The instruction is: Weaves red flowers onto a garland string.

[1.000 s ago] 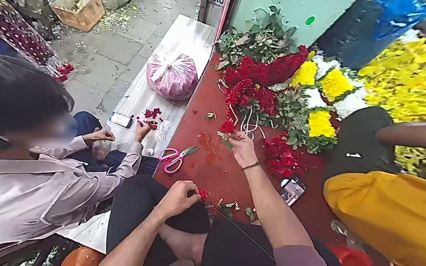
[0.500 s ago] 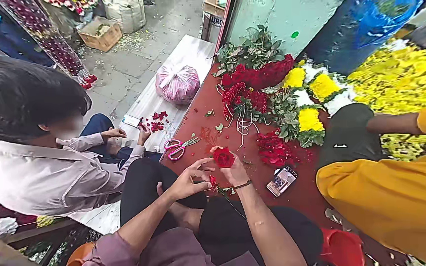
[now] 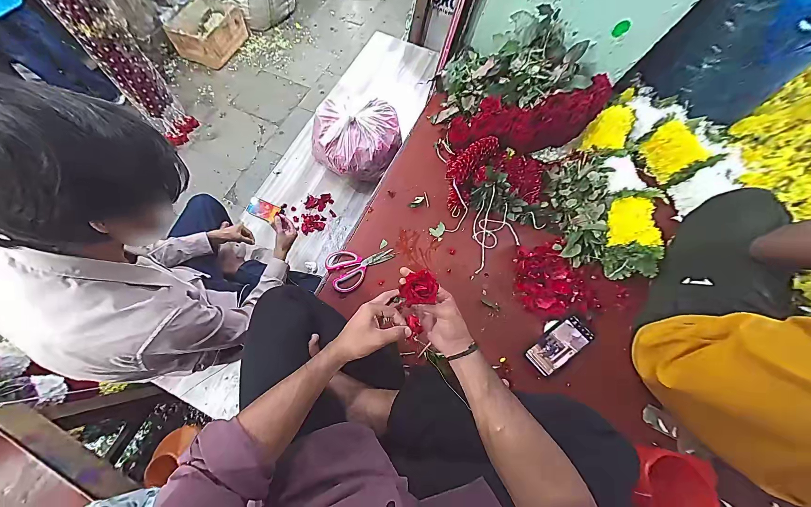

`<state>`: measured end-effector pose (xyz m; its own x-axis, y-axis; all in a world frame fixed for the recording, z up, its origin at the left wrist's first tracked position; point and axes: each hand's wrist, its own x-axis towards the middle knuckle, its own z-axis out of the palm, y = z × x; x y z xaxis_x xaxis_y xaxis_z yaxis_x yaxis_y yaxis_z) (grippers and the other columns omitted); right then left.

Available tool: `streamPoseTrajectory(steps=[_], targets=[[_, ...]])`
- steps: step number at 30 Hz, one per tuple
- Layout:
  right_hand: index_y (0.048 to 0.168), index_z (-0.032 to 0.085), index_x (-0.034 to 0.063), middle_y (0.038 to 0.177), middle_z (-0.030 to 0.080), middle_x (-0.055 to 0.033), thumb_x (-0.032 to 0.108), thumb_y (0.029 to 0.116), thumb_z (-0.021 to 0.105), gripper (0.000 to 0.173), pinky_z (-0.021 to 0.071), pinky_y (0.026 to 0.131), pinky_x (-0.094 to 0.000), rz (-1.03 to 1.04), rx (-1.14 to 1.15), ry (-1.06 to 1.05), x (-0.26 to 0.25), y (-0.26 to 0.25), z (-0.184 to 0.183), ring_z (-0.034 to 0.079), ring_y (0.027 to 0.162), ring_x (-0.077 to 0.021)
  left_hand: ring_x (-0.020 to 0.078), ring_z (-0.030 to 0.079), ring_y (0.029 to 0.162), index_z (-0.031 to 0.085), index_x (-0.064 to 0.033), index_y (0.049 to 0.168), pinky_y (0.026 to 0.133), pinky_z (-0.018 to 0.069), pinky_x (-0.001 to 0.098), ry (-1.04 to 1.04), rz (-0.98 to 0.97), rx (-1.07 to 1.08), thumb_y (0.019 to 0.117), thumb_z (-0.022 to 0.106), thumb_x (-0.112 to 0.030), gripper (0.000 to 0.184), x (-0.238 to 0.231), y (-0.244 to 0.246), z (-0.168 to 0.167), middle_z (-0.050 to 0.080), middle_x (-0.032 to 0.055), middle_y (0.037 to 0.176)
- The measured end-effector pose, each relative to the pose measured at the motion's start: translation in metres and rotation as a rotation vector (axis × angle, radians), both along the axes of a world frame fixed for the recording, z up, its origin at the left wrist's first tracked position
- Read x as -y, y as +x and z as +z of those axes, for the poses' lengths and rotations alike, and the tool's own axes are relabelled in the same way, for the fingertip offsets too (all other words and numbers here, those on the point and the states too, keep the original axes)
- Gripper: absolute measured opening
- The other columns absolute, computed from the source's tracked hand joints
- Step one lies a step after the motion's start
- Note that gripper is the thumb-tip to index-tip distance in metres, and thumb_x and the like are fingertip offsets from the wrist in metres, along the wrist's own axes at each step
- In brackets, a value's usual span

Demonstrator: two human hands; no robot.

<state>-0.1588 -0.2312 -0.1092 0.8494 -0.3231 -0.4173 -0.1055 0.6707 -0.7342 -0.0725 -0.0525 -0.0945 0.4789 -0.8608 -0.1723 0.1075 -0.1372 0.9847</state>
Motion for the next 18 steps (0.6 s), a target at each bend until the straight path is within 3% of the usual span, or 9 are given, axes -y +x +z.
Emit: streamPoseTrajectory(steps=[2,4,6,8,10,12,15,18], targets=[[0.138,0.057,0.0017,0.129,0.064,-0.0181,-0.008,0.0773,0.064,0.062,0.058,0.094,-0.0453,0.079,0.018,-0.182,0.01,0.003,0.0,0.066,0.112,-0.0276,0.0175,0.055,0.134,0.073,-0.0048,0.083,0.106,0.051,0.0341,0.088,0.017,0.031,0.0915,0.074,-0.027,0.024,-0.001,0.002,-0.002,0.054,0.016,0.149],[0.151,0.047,0.0129,0.144,0.057,-0.0119,-0.001,0.0705,0.074,0.086,0.0606,0.091,-0.0472,0.211,0.004,-0.424,0.019,0.004,0.006,0.064,0.119,-0.0293,0.0159,0.056,0.132,0.074,-0.0046,0.085,0.105,0.0518,0.0325,0.174,0.006,0.081,0.0918,0.074,-0.03,0.026,-0.002,0.003,0.0,0.053,0.0148,0.151],[0.16,0.032,0.027,0.158,0.044,0.0,0.017,0.0671,0.087,0.109,0.0615,0.087,-0.0443,0.358,-0.059,-0.728,0.023,0.004,0.018,0.059,0.127,-0.0233,0.0152,0.06,0.126,0.074,-0.0033,0.087,0.101,0.0533,0.032,0.251,-0.029,0.177,0.0922,0.072,-0.031,0.028,-0.001,0.004,0.002,0.051,0.0151,0.152],[0.162,0.028,0.0309,0.163,0.037,0.001,0.039,0.0672,0.092,0.115,0.0547,0.101,-0.0468,0.442,-0.093,-0.983,0.021,0.005,0.022,0.049,0.138,-0.0192,0.0156,0.058,0.13,0.076,-0.0035,0.09,0.105,0.0515,0.0327,0.281,-0.066,0.23,0.0923,0.071,-0.031,0.028,0.0,0.002,0.002,0.051,0.015,0.153],[0.153,0.049,0.0276,0.151,0.052,0.0,0.04,0.073,0.09,0.091,0.0538,0.104,-0.0468,0.435,-0.092,-1.093,0.018,0.006,0.02,0.054,0.133,-0.0169,0.0167,0.054,0.135,0.077,-0.004,0.092,0.109,0.0494,0.0332,0.306,-0.097,0.251,0.0919,0.071,-0.03,0.027,0.0,-0.002,0.002,0.05,0.0155,0.154],[0.133,0.069,0.0202,0.132,0.065,-0.0002,0.027,0.0806,0.086,0.056,0.0576,0.098,-0.0405,0.391,-0.087,-1.133,0.019,0.005,0.017,0.063,0.119,-0.0132,0.018,0.054,0.135,0.076,-0.0027,0.09,0.108,0.0489,0.0338,0.348,-0.134,0.267,0.0922,0.07,-0.03,0.028,0.0,-0.002,0.003,0.047,0.0166,0.156],[0.112,0.077,0.0142,0.118,0.07,-0.0007,0.014,0.084,0.081,0.028,0.0607,0.087,-0.0341,0.331,-0.076,-1.098,0.023,0.003,0.018,0.067,0.106,-0.0113,0.0172,0.057,0.131,0.074,-0.0023,0.088,0.106,0.0502,0.0335,0.384,-0.157,0.28,0.0928,0.069,-0.028,0.027,0.0,-0.002,0.004,0.045,0.0157,0.158],[0.1,0.078,0.0087,0.11,0.072,-0.0048,0.004,0.0831,0.08,0.018,0.0632,0.07,-0.0332,0.253,-0.119,-0.922,0.024,0.002,0.018,0.071,0.084,-0.0147,0.0174,0.063,0.119,0.074,-0.0012,0.09,0.1,0.0539,0.035,0.432,-0.179,0.295,0.0925,0.068,-0.026,0.026,0.005,-0.004,0.005,0.044,0.0152,0.158]])
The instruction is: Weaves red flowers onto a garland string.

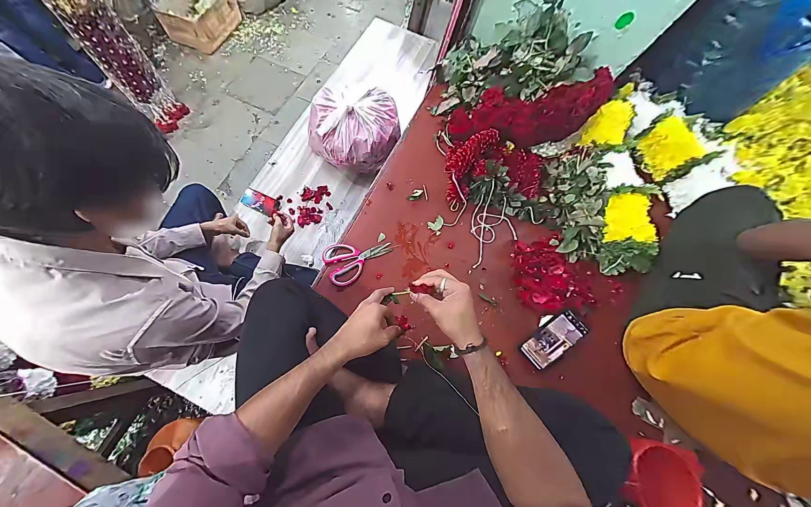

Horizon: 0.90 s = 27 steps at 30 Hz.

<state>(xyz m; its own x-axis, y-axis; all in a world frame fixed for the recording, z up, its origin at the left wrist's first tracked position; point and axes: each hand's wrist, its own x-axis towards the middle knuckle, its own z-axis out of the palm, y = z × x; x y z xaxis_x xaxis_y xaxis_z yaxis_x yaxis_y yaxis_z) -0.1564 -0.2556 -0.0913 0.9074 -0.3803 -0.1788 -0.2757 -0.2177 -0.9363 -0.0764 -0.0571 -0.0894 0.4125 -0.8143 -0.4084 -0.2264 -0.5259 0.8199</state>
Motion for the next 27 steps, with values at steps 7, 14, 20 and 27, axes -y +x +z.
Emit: streamPoseTrajectory(steps=[7,14,20,27], targets=[[0.101,0.076,-0.0013,0.087,0.075,-0.0119,-0.003,0.0831,0.08,0.018,0.0637,0.061,-0.0343,-0.242,-0.11,0.216,0.0,0.008,-0.009,0.071,0.063,-0.0193,0.0214,0.059,0.128,0.074,-0.0016,0.09,0.103,0.0524,0.0362,0.104,0.006,0.049,0.0912,0.065,-0.022,0.023,0.007,-0.008,-0.003,0.041,0.0166,0.16],[0.104,0.072,-0.0062,0.08,0.073,-0.014,-0.004,0.0852,0.079,0.02,0.0623,0.061,-0.0325,-0.22,-0.172,0.373,0.0,0.032,-0.021,0.07,0.062,-0.0184,0.0196,0.062,0.121,0.075,-0.0018,0.091,0.1,0.0535,0.0343,0.126,0.095,0.046,0.0917,0.065,-0.023,0.023,0.003,0.006,-0.005,0.038,0.0165,0.162],[0.112,0.062,-0.0026,0.087,0.068,-0.0112,-0.002,0.0979,0.062,0.015,0.0571,0.062,-0.0283,-0.27,-0.266,0.83,0.035,0.046,-0.034,0.064,0.066,-0.0145,0.0218,0.06,0.127,0.074,-0.004,0.09,0.104,0.0512,0.0369,0.146,0.202,-0.004,0.0904,0.068,-0.025,0.022,-0.011,0.027,-0.008,0.043,0.0172,0.158],[0.145,0.052,0.0113,0.13,0.065,-0.0185,0.03,0.0891,0.082,0.066,0.0604,0.079,-0.0543,-0.102,-0.628,0.147,0.078,0.07,-0.047,0.07,0.101,-0.0353,0.0193,0.062,0.124,0.075,-0.0056,0.088,0.102,0.0526,0.0355,0.165,0.207,-0.012,0.0897,0.068,-0.026,0.021,-0.01,0.028,-0.012,0.039,0.0165,0.161]])
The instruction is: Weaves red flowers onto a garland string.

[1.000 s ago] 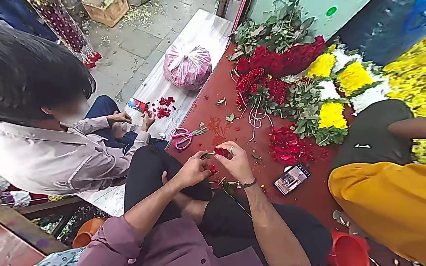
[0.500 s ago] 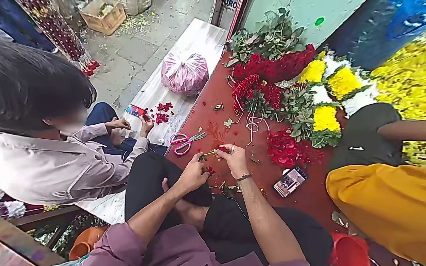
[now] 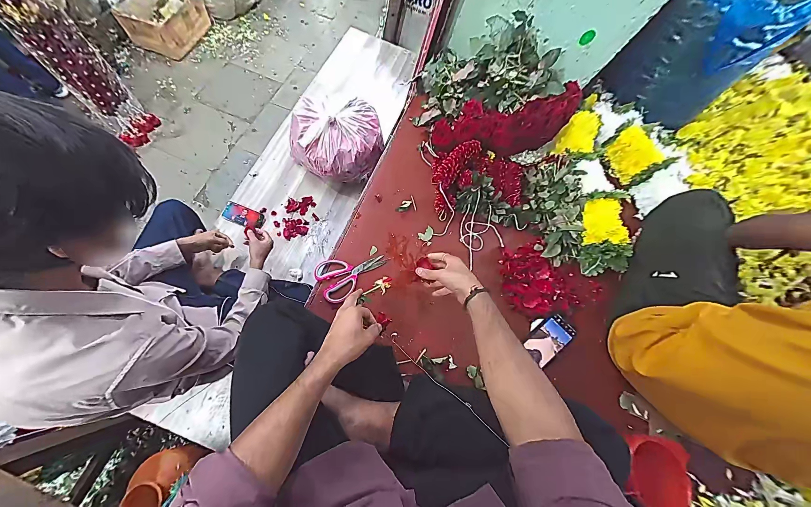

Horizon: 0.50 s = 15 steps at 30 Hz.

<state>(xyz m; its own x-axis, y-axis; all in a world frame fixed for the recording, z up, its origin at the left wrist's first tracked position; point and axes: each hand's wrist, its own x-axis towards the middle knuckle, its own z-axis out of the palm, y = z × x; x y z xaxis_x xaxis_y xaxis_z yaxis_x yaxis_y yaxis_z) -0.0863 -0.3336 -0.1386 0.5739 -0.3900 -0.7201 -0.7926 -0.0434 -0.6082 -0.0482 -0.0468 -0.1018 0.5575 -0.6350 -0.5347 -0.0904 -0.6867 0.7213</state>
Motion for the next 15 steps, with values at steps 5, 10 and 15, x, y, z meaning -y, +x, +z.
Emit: streamPoseTrajectory(steps=[5,10,15], targets=[[0.137,0.059,0.0076,0.127,0.067,-0.0147,0.026,0.0988,0.07,0.043,0.062,0.078,-0.0475,-0.029,0.177,-0.309,0.024,-0.019,0.089,0.072,0.099,-0.0286,0.021,0.07,0.105,0.077,-0.0095,0.092,0.092,0.057,0.0438,0.126,0.014,0.071,0.0909,0.065,-0.029,0.022,-0.002,0.001,0.002,0.036,0.0113,0.165],[0.131,0.065,0.0118,0.114,0.074,-0.009,0.029,0.1035,0.064,0.032,0.0608,0.074,-0.0432,-0.099,0.172,-0.14,0.028,-0.094,0.1,0.073,0.089,-0.0241,0.022,0.069,0.11,0.078,-0.0138,0.096,0.092,0.0559,0.0505,0.201,-0.024,0.172,0.0933,0.061,-0.033,0.025,-0.003,-0.002,0.007,0.048,0.0011,0.159],[0.125,0.069,0.0097,0.109,0.074,-0.0111,0.028,0.0988,0.071,0.032,0.059,0.073,-0.0409,-0.092,-0.057,-0.077,0.013,-0.128,0.046,0.073,0.088,-0.0238,0.0174,0.067,0.098,0.078,-0.0131,0.098,0.09,0.0569,0.0415,0.077,-0.042,0.247,0.0951,0.063,-0.031,0.024,-0.006,-0.018,0.01,0.067,0.0059,0.117]])
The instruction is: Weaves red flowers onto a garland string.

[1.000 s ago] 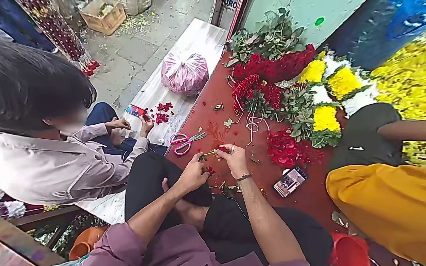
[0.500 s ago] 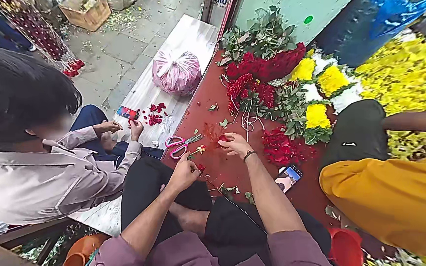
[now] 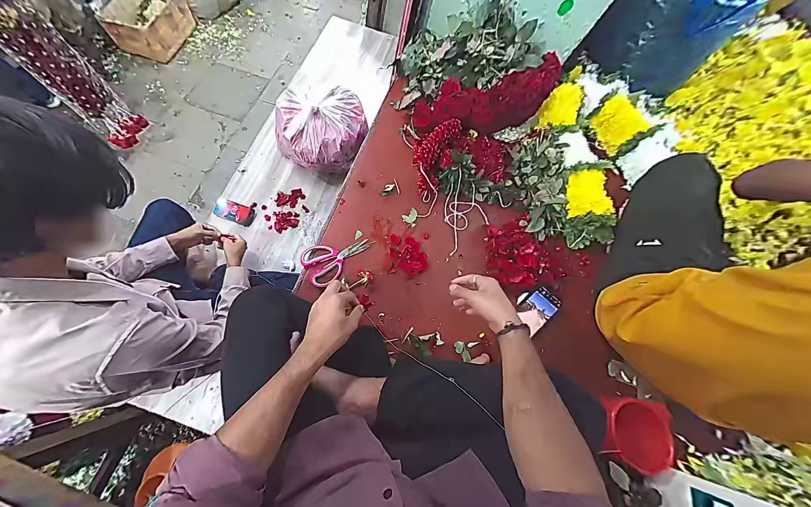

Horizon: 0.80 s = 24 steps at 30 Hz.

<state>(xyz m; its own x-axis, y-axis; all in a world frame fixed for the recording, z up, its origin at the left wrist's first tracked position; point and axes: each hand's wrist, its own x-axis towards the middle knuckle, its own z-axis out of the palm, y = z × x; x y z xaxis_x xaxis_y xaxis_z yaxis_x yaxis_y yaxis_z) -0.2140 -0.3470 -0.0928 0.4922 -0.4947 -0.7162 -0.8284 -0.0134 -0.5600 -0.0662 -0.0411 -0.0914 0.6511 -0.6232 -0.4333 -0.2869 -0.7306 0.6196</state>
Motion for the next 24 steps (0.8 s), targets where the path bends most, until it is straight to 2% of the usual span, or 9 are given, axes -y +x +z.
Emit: streamPoseTrajectory(steps=[3,5,8,11,13,16,19,21,24], targets=[[0.124,0.069,0.0089,0.11,0.073,-0.013,0.026,0.1001,0.069,0.03,0.0584,0.072,-0.0423,0.119,-0.014,-0.013,-0.008,0.019,-0.011,0.072,0.087,-0.0246,0.0174,0.069,0.096,0.076,-0.0144,0.101,0.089,0.0559,0.0454,-0.033,-0.011,-0.033,0.0976,0.06,-0.036,0.027,0.005,-0.007,0.013,0.073,0.0026,0.1],[0.121,0.07,0.0089,0.109,0.073,-0.0132,0.025,0.1013,0.067,0.025,0.0585,0.073,-0.0428,0.199,0.01,-0.014,-0.015,0.04,-0.02,0.071,0.085,-0.0242,0.017,0.07,0.088,0.075,-0.0168,0.1,0.082,0.0558,0.0469,-0.03,-0.006,-0.076,0.0972,0.059,-0.039,0.028,0.005,-0.008,0.015,0.073,0.0011,0.09],[0.111,0.075,0.0078,0.1,0.074,-0.0123,0.018,0.1004,0.065,0.017,0.0584,0.073,-0.0458,0.277,0.088,-0.092,-0.029,0.075,-0.054,0.07,0.078,-0.024,0.0163,0.069,0.083,0.076,-0.0176,0.098,0.078,0.056,0.0464,-0.032,-0.038,-0.121,0.096,0.06,-0.04,0.027,0.002,-0.005,0.002,0.072,0.0004,0.086],[0.106,0.077,0.0139,0.101,0.075,-0.0133,0.022,0.0973,0.064,0.018,0.055,0.08,-0.0618,0.233,0.019,-0.317,-0.046,0.111,-0.081,0.071,0.093,-0.0342,0.0164,0.069,0.086,0.075,-0.0176,0.099,0.081,0.0559,0.0465,-0.018,-0.088,-0.158,0.0963,0.059,-0.041,0.028,0.0,0.004,-0.01,0.073,0.0005,0.088],[0.109,0.075,0.0153,0.103,0.074,-0.0149,0.031,0.095,0.068,0.022,0.0533,0.079,-0.0651,0.187,-0.093,-0.443,-0.058,0.127,-0.097,0.07,0.098,-0.0384,0.015,0.069,0.085,0.075,-0.0181,0.098,0.08,0.0562,0.0456,-0.025,-0.098,-0.174,0.0967,0.059,-0.041,0.028,-0.001,0.009,-0.015,0.072,-0.0007,0.087],[0.105,0.074,0.0163,0.107,0.072,-0.0138,0.032,0.0901,0.073,0.022,0.0534,0.079,-0.0638,0.17,-0.161,-0.492,-0.066,0.136,-0.103,0.069,0.101,-0.0375,0.0142,0.069,0.084,0.075,-0.0181,0.097,0.079,0.0562,0.0444,-0.051,-0.102,-0.197,0.0963,0.059,-0.041,0.028,0.0,0.012,-0.015,0.072,-0.0014,0.086],[0.096,0.076,0.0121,0.098,0.073,-0.0154,0.023,0.0838,0.079,0.017,0.0529,0.076,-0.0646,0.062,-0.018,-0.402,-0.06,0.129,-0.103,0.069,0.093,-0.0378,0.0165,0.069,0.088,0.074,-0.0169,0.099,0.082,0.0551,0.0461,-0.061,-0.135,-0.226,0.0975,0.058,-0.041,0.03,0.003,0.011,-0.013,0.072,0.0007,0.09],[0.097,0.075,0.0081,0.095,0.073,-0.0142,0.014,0.0804,0.083,0.019,0.0548,0.076,-0.0572,-0.06,0.144,-0.306,-0.055,0.123,-0.092,0.069,0.088,-0.0322,0.017,0.069,0.089,0.074,-0.0167,0.098,0.082,0.0549,0.0463,-0.076,-0.153,-0.228,0.0974,0.058,-0.041,0.029,0.006,0.011,-0.013,0.072,0.001,0.089],[0.105,0.074,0.007,0.096,0.073,-0.0103,0.007,0.0817,0.082,0.024,0.0563,0.075,-0.0426,-0.174,0.311,-0.12,-0.05,0.108,-0.061,0.067,0.084,-0.021,0.0181,0.069,0.089,0.075,-0.0161,0.099,0.083,0.0551,0.0479,-0.089,-0.166,-0.228,0.0971,0.059,-0.041,0.03,0.004,0.01,-0.013,0.072,0.0021,0.09]])
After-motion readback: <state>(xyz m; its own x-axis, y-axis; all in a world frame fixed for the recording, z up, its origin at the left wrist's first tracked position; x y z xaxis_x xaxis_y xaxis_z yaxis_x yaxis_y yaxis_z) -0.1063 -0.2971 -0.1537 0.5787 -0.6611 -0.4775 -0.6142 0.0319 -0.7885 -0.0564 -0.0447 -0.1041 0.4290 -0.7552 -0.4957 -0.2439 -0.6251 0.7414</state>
